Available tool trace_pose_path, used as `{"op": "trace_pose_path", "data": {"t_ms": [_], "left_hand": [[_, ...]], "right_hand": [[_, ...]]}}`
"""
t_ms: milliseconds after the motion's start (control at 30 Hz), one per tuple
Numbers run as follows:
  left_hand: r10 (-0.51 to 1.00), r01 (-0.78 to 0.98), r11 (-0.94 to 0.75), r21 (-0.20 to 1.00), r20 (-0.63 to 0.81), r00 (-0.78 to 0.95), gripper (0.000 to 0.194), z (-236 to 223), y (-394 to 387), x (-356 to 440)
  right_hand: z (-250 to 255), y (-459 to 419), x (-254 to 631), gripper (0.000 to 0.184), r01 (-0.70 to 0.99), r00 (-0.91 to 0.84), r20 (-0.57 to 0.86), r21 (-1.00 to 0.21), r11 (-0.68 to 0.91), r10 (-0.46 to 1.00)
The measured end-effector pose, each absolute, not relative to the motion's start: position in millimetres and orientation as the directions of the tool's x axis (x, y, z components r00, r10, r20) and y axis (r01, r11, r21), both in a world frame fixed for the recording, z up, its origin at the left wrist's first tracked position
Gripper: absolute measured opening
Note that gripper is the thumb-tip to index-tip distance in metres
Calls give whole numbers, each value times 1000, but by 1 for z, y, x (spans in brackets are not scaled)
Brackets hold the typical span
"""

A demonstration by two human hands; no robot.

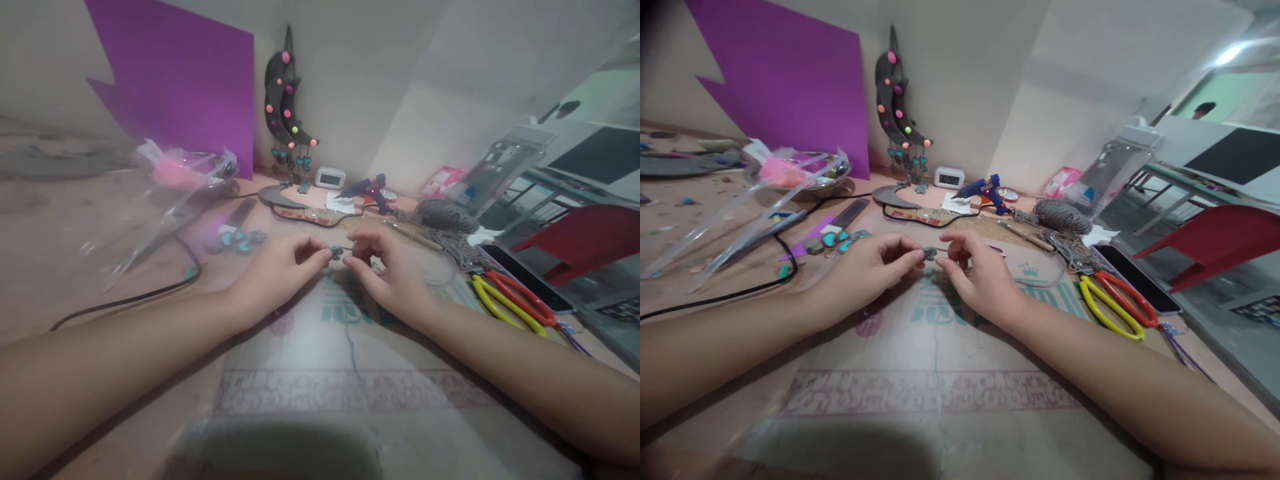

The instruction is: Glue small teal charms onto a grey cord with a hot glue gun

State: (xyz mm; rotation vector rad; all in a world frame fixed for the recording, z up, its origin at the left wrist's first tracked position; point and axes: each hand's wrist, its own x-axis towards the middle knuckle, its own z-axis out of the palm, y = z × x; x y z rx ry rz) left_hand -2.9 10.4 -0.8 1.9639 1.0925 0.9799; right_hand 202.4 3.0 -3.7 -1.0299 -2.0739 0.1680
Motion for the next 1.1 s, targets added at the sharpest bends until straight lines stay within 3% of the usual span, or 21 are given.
{"op": "trace_pose_path", "data": {"t_ms": [200, 1100], "left_hand": [[882, 366, -421, 830, 281, 377, 24, -2, 10, -4], [891, 389, -403, 828, 258, 374, 25, 1, 7, -3]], "right_hand": [[1, 2, 202, 9, 679, -371, 619, -328, 657, 692], [5, -1, 200, 13, 693, -342, 595, -364, 623, 728]]}}
